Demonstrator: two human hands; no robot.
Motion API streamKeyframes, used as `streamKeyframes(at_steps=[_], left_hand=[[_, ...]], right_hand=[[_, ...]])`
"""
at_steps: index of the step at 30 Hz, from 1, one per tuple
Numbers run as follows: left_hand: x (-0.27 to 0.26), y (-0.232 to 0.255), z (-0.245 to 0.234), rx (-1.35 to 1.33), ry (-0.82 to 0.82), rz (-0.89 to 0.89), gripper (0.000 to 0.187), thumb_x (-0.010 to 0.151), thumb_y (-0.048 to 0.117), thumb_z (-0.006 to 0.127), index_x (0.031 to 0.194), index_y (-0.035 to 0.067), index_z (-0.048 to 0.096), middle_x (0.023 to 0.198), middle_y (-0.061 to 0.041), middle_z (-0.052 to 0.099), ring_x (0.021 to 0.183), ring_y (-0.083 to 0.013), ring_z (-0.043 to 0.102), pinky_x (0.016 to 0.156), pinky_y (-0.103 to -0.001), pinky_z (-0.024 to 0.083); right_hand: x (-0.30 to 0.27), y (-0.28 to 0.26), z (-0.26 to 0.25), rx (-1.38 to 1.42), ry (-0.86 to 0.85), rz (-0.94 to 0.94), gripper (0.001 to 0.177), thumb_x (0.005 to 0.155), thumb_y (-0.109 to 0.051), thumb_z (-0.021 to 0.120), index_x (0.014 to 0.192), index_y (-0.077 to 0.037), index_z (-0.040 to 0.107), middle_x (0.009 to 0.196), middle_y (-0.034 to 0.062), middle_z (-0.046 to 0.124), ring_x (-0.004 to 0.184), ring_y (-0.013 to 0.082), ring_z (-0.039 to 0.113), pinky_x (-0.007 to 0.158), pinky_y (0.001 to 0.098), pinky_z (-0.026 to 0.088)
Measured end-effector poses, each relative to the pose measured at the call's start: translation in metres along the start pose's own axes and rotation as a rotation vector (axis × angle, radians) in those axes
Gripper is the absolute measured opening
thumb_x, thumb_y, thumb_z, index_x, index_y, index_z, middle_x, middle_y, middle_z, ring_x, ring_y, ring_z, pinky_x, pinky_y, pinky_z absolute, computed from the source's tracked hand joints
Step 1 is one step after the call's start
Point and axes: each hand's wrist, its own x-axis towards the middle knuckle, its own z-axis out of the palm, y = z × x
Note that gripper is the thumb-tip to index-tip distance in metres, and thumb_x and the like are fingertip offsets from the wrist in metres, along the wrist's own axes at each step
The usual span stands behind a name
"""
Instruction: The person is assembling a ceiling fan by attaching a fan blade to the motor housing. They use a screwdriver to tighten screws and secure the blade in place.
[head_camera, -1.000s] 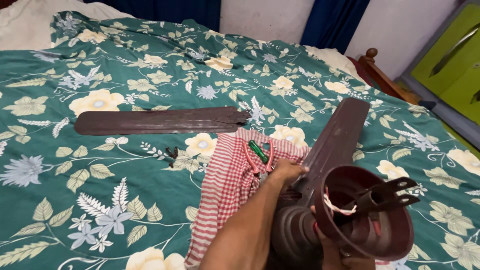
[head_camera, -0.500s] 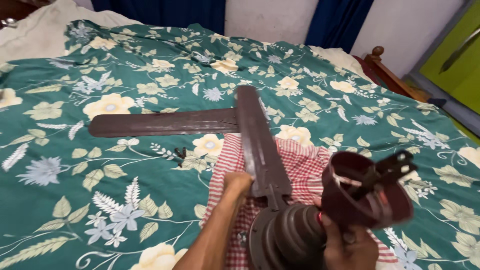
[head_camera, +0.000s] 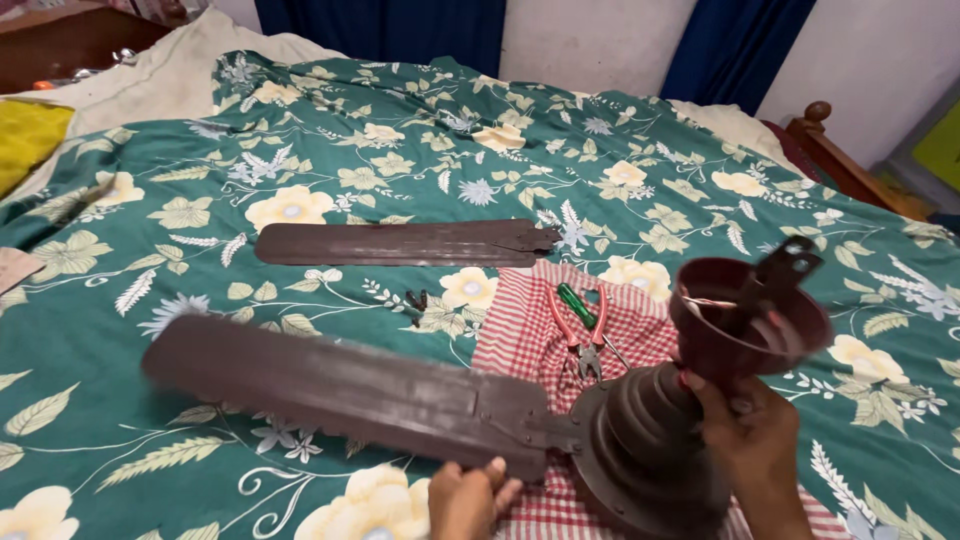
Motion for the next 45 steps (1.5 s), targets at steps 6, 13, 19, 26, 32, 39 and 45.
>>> streamKeyframes(at_steps=[6, 13, 19, 26, 32, 39, 45], left_hand=[[-0.014, -0.02, -0.022, -0.139, -0.098, -0.063, 0.026, 0.089, -0.008, 0.059, 0.114, -0.017, 0.057, 0.109, -0.032, 0.071, 0.093, -0.0439, 0.077, 0.082, -0.052, 0.068], [-0.088, 0.024, -0.041, 0.307, -0.31, 0.01, 0.034, 0.093, 0.022, 0.07, 0.111, -0.007, 0.072, 0.101, -0.019, 0.078, 0.089, -0.0271, 0.075, 0.076, -0.035, 0.063], [-0.109, 0.028, 0.033, 0.323, -0.373, 0.785, 0.045, 0.096, 0.032, 0.068, 0.124, -0.003, 0.07, 0.111, -0.01, 0.078, 0.101, -0.0127, 0.074, 0.087, -0.026, 0.057], [-0.109, 0.031, 0.06, 0.517, -0.376, 0.727, 0.071, 0.098, 0.061, 0.044, 0.139, 0.005, 0.059, 0.13, -0.02, 0.067, 0.125, -0.0317, 0.063, 0.104, -0.038, 0.047], [-0.095, 0.017, 0.046, 0.545, -0.454, 0.741, 0.076, 0.101, 0.065, 0.032, 0.141, 0.006, 0.058, 0.135, -0.023, 0.064, 0.131, -0.0364, 0.058, 0.108, -0.04, 0.043], [-0.094, 0.013, 0.045, 0.641, -0.465, 0.605, 0.072, 0.098, 0.064, 0.031, 0.134, 0.01, 0.062, 0.126, -0.026, 0.068, 0.122, -0.0404, 0.063, 0.101, -0.047, 0.046], [-0.113, 0.031, 0.043, 0.691, -0.424, 0.579, 0.076, 0.103, 0.067, 0.026, 0.143, 0.012, 0.057, 0.138, -0.027, 0.059, 0.134, -0.0433, 0.051, 0.111, -0.05, 0.038]], right_hand=[[-0.002, -0.018, 0.004, -0.206, -0.033, -0.068, 0.028, 0.087, -0.026, 0.081, 0.1, -0.002, 0.078, 0.065, 0.0139, 0.071, 0.053, 0.016, 0.061, 0.05, 0.0323, 0.046], [-0.076, -0.065, -0.004, -0.433, 0.27, -0.282, 0.02, 0.101, -0.019, 0.078, 0.115, -0.005, 0.076, 0.08, 0.0131, 0.072, 0.071, 0.0267, 0.072, 0.069, 0.0381, 0.054], [-0.135, -0.072, 0.03, -0.262, -0.032, -0.313, 0.045, 0.084, 0.002, 0.055, 0.125, -0.003, 0.074, 0.097, 0.0137, 0.078, 0.088, 0.0196, 0.075, 0.078, 0.0322, 0.057], [-0.089, 0.001, 0.075, 0.147, -0.552, 0.1, 0.07, 0.092, 0.002, 0.054, 0.162, -0.003, 0.051, 0.12, 0.0352, 0.069, 0.088, 0.0306, 0.055, 0.07, 0.0332, 0.046], [-0.088, 0.07, 0.086, 0.448, -0.625, 0.123, 0.074, 0.083, 0.006, 0.049, 0.156, 0.0, 0.036, 0.145, 0.0041, 0.058, 0.126, 0.0075, 0.059, 0.102, 0.0199, 0.045], [-0.079, 0.101, 0.082, 0.192, -0.654, 0.18, 0.078, 0.087, 0.0, 0.056, 0.164, -0.013, 0.048, 0.108, 0.0119, 0.068, 0.085, 0.0174, 0.059, 0.072, 0.0306, 0.051], [-0.088, 0.083, 0.092, 0.008, -0.606, 0.192, 0.066, 0.091, -0.012, 0.062, 0.157, -0.014, 0.055, 0.104, 0.0103, 0.071, 0.084, 0.0163, 0.059, 0.072, 0.0316, 0.049]])
